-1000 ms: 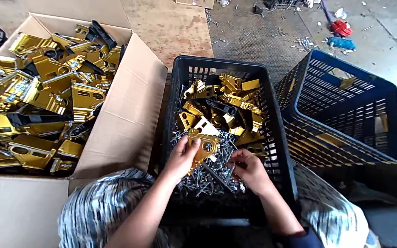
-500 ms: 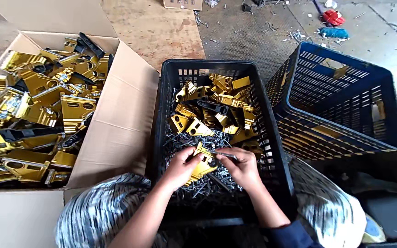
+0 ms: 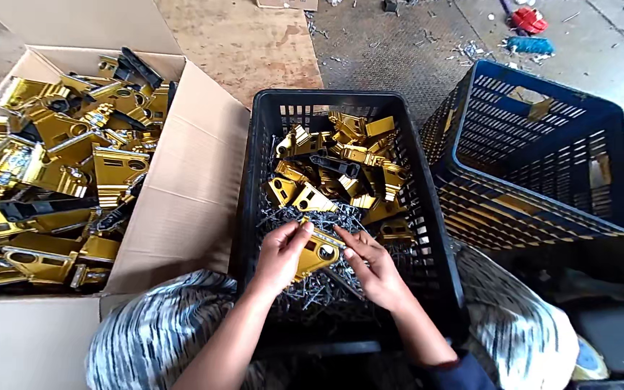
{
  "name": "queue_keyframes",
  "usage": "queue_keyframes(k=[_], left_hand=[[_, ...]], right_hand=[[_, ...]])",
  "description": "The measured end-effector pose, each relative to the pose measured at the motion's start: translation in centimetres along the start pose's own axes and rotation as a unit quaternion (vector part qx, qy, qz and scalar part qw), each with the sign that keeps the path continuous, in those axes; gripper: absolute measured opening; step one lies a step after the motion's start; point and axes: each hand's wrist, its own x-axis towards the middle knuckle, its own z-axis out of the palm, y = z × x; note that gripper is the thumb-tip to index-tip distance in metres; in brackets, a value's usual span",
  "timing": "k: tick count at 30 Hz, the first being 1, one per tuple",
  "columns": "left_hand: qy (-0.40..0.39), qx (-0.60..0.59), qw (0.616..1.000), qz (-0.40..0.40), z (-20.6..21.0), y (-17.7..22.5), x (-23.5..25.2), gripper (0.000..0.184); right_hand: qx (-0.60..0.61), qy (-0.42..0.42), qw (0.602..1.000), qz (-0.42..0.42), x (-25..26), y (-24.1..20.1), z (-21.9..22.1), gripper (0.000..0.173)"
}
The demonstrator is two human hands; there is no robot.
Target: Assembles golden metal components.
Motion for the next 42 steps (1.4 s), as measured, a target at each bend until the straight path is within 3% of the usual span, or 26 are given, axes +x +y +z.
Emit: queue_keyframes(k=[3,6,8,11,14,16,18,21,24,26,28,30,33,35,37,39,40,42], left_hand=[[-0.072,-0.127,0.989,-0.016,-0.1,0.6,-0.5,0.026],[-0.189,-0.261,0.945,-0.057,0.3,0.9,-1.1,0.032],[-0.223,-0.292,0.927,-0.072,0.7,0.4,-1.2,0.033],[-0.240,-0.204,0.947,-0.062,0.1,0.4,-0.5,0.033],[-0.147,-0.009,0.988,-0.046,0.0,0.9,-0.3,0.033],[-0.146,0.019,0.988,-0.050,0.1,0.6,-0.4,0.062],[-0.179,0.001,0.982,-0.060,0.8,0.4,-0.9,0.070],[-0.222,-0.029,0.972,-0.069,1.0,-0.2,-1.2,0.057],[-0.249,-0.058,0.964,-0.069,0.4,-0.9,-1.2,0.053],[-0.254,-0.067,0.961,-0.084,0.5,-1.3,-1.3,0.050],[-0.254,-0.070,0.959,-0.105,0.2,-1.3,-1.2,0.046],[-0.267,-0.103,0.953,-0.102,-1.3,-0.9,-0.8,0.041],[-0.331,-0.224,0.916,-0.031,-4.5,-0.6,-0.2,0.062],[-0.286,-0.224,0.932,0.005,-4.8,0.1,-0.3,0.046],[-0.145,-0.186,0.972,-0.022,-4.4,0.3,-0.5,0.038],[0.003,-0.150,0.987,-0.056,-4.3,0.3,-0.2,0.047],[0.068,-0.141,0.985,-0.067,-4.5,0.3,0.2,0.050],[0.158,-0.143,0.974,-0.080,-5.0,0.6,0.7,0.065]], right_hand=[[0.224,-0.032,0.974,0.005,-0.1,0.4,-0.5,0.039],[0.427,-0.111,0.897,-0.005,-0.1,0.1,-0.2,0.096],[0.497,-0.106,0.861,-0.012,0.0,-0.5,0.5,0.106],[0.450,-0.041,0.892,-0.032,-0.2,-0.9,1.0,0.096],[0.189,0.046,0.977,-0.085,-0.8,-0.3,1.3,0.097],[-0.004,0.070,0.989,-0.131,-0.9,0.1,1.6,0.095],[-0.079,0.063,0.983,-0.152,-0.9,0.1,2.3,0.091],[-0.007,0.000,0.997,-0.071,-0.7,-0.4,1.9,0.089],[0.112,-0.046,0.992,0.035,-0.4,-0.6,0.6,0.033],[0.115,-0.046,0.989,0.080,-0.1,-0.6,0.7,0.014],[0.133,-0.037,0.984,0.114,0.4,-0.8,1.4,0.008],[0.227,-0.005,0.960,0.165,1.3,-1.9,2.2,0.005],[0.445,0.059,0.857,0.253,3.3,-4.4,3.5,0.015],[0.498,0.057,0.816,0.287,5.0,-5.3,4.4,0.017],[0.408,0.019,0.868,0.282,6.4,-4.7,5.3,0.011],[0.144,-0.053,0.962,0.226,7.3,-2.4,5.9,0.010],[-0.012,-0.113,0.974,0.197,7.6,-1.4,6.1,0.012],[-0.200,-0.263,0.929,0.166,7.7,-0.4,7.4,0.020]])
